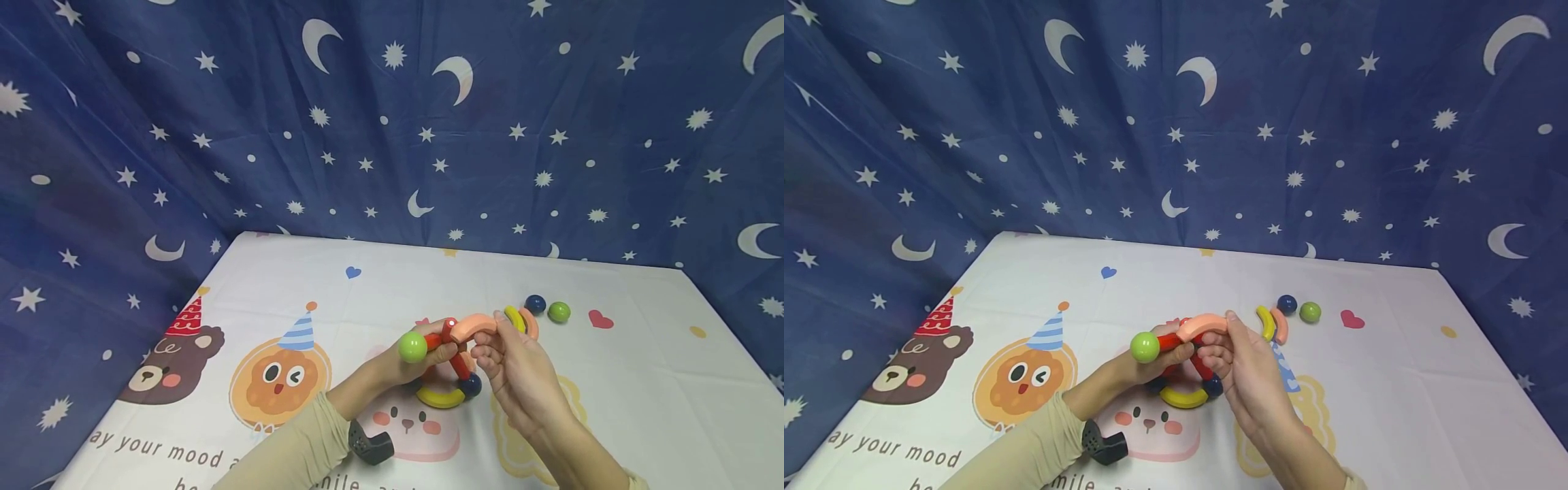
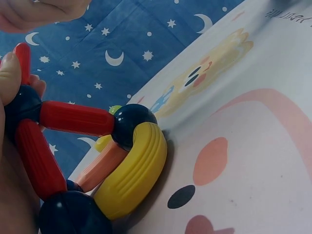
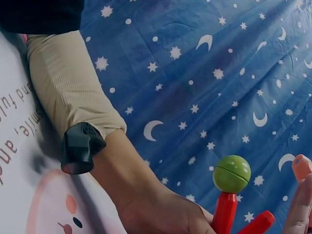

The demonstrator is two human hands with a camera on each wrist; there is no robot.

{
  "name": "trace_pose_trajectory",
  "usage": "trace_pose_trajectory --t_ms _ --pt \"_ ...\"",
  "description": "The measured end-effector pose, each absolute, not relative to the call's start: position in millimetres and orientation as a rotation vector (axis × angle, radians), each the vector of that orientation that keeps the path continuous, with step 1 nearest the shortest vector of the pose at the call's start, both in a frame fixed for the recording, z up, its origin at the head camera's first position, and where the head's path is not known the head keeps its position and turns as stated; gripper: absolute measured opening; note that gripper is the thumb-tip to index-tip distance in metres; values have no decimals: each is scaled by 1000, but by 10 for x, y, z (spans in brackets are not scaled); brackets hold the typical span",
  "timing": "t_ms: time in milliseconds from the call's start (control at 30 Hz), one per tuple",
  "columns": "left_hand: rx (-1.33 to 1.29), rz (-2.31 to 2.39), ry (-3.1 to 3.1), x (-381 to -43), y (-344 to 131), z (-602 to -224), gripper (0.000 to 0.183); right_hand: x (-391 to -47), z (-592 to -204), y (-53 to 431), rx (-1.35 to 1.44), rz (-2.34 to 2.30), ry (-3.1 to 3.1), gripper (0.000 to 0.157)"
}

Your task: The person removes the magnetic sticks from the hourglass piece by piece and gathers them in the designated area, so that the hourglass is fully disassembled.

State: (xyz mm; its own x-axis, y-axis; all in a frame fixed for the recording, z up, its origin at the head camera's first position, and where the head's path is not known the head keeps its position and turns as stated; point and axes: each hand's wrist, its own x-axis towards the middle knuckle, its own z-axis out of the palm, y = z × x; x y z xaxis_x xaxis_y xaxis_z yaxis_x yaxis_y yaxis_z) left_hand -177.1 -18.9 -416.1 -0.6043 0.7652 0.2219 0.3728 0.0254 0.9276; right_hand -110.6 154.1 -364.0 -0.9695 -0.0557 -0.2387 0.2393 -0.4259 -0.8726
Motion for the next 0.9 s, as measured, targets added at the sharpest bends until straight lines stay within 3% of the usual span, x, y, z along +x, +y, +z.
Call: trace_pose_trajectory --t_ms 133,367,600,800,900 --pt "1165 1599 1974 -1775 -189 -4171 37 -1116 -3617 1582 253 -2537 1530 38" --pt "1193 1628 1953 -1802 -182 -4218 54 -1167 -3559 1743 152 -2646 1474 30" --pt "1200 1675 1845 -1798 -163 -4221 33 -1269 -3508 2019 34 -2797 1443 34" --pt "1076 1634 1867 -1775 -163 -4190 32 -1414 -3532 2306 64 -2938 1494 41" --pt "1054 1639 1879 -1769 -160 -4191 32 -1483 -3549 2458 167 -2957 1549 54"
